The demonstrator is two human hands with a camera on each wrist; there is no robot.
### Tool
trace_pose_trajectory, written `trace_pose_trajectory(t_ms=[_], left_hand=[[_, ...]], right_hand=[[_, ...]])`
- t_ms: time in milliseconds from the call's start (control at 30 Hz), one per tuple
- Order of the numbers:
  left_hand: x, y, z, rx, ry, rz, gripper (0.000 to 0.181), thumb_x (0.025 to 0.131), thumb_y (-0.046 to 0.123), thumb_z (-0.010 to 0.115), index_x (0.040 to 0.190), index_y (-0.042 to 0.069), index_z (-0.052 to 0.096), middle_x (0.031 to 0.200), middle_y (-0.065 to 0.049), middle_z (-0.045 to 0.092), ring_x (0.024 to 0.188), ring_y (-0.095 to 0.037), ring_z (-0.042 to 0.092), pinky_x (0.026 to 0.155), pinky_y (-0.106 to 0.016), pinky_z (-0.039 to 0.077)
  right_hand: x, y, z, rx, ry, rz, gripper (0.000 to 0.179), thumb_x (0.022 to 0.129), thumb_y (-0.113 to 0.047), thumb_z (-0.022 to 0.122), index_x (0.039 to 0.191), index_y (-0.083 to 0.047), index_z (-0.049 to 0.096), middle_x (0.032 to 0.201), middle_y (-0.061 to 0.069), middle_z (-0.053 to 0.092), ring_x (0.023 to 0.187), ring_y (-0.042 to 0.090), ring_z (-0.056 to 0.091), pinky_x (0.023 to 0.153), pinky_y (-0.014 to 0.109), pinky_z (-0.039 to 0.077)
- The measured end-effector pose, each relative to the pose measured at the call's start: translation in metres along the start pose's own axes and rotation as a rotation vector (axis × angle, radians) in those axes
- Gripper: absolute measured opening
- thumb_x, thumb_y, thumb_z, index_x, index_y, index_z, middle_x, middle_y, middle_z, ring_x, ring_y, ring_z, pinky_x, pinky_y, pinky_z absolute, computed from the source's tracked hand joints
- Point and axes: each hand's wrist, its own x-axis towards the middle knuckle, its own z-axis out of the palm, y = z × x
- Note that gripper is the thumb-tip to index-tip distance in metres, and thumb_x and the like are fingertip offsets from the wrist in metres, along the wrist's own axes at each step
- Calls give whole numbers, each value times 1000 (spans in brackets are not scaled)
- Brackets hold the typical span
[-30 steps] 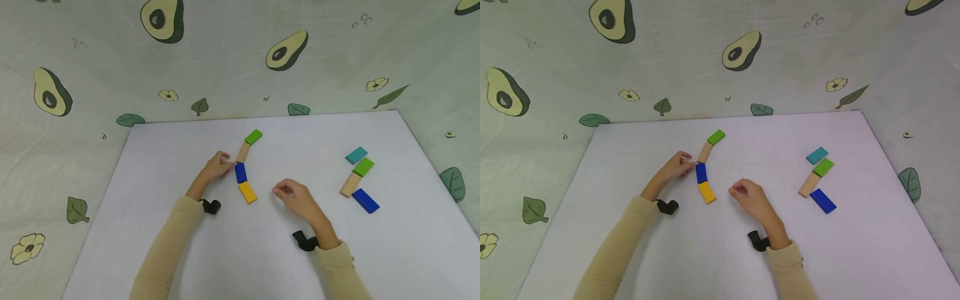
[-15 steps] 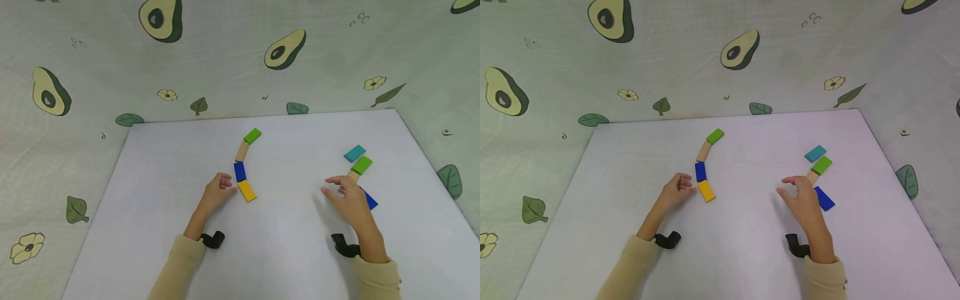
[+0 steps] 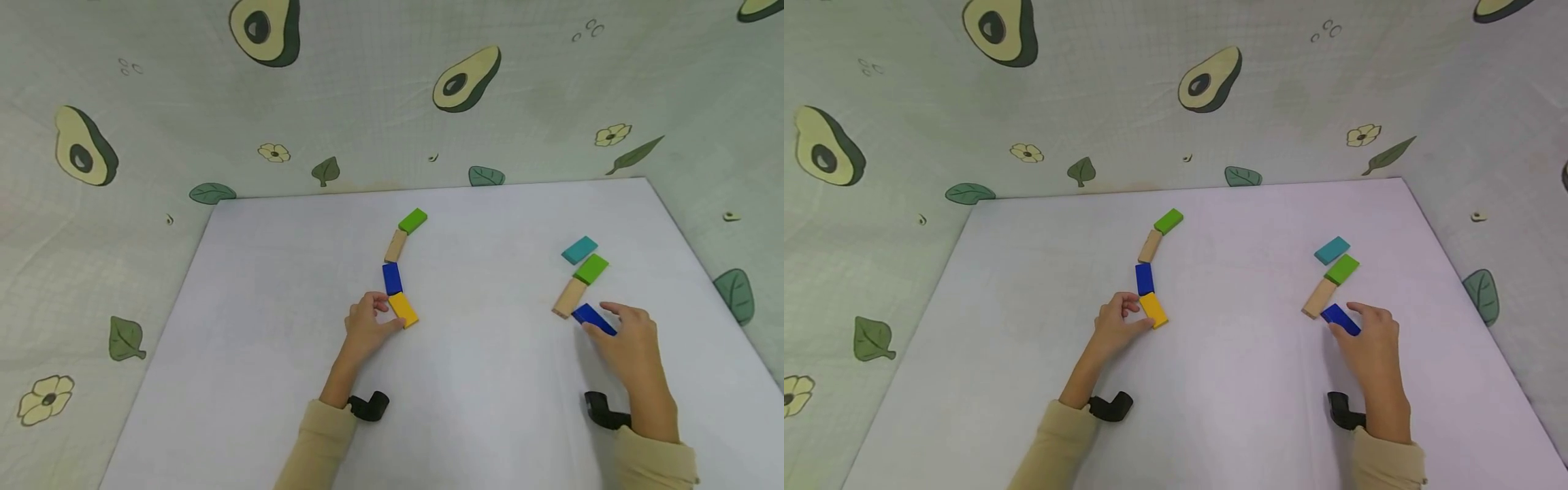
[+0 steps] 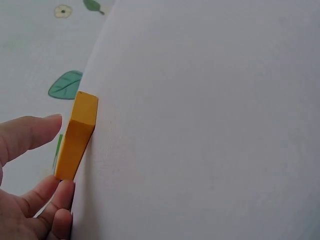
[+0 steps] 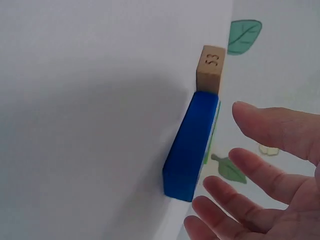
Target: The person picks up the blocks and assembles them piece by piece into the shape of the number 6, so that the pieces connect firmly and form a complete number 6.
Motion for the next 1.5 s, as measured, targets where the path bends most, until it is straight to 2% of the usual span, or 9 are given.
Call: trace_pose_trajectory(t_ms=[267, 600, 1100, 1500], left_hand=[[-3, 1, 4, 25, 32, 10, 49, 76, 25, 76, 115, 10, 51, 96, -5, 55, 94, -23, 41, 82, -41, 26], [-5, 5, 6, 51, 47, -3, 49, 76, 27, 76, 116, 12, 50, 98, -5, 54, 97, -24, 41, 83, -42, 26], [-5, 5, 7, 53, 49, -12, 49, 76, 27, 76, 116, 13, 49, 97, -5, 52, 97, -24, 40, 83, -41, 25], [-2, 3, 7, 79, 15, -29, 50, 77, 29, 75, 116, 14, 48, 97, -3, 51, 97, -23, 39, 83, -41, 24]], right_hand=[[4, 14, 2, -4, -17, 33, 61, 92, -26, 56, 136, 9, 33, 128, 36, 33, 113, 49, 33, 87, 61, 37], [6, 16, 0, -22, -25, 13, 52, 90, -19, 58, 128, 13, 41, 117, 35, 38, 100, 45, 39, 80, 55, 40], [5, 12, 2, -49, -39, 5, 50, 91, -18, 57, 125, 15, 41, 113, 35, 39, 98, 44, 40, 82, 56, 39], [-3, 4, 6, -33, -63, -9, 55, 91, -26, 58, 127, 12, 41, 115, 33, 40, 97, 41, 42, 78, 52, 43]])
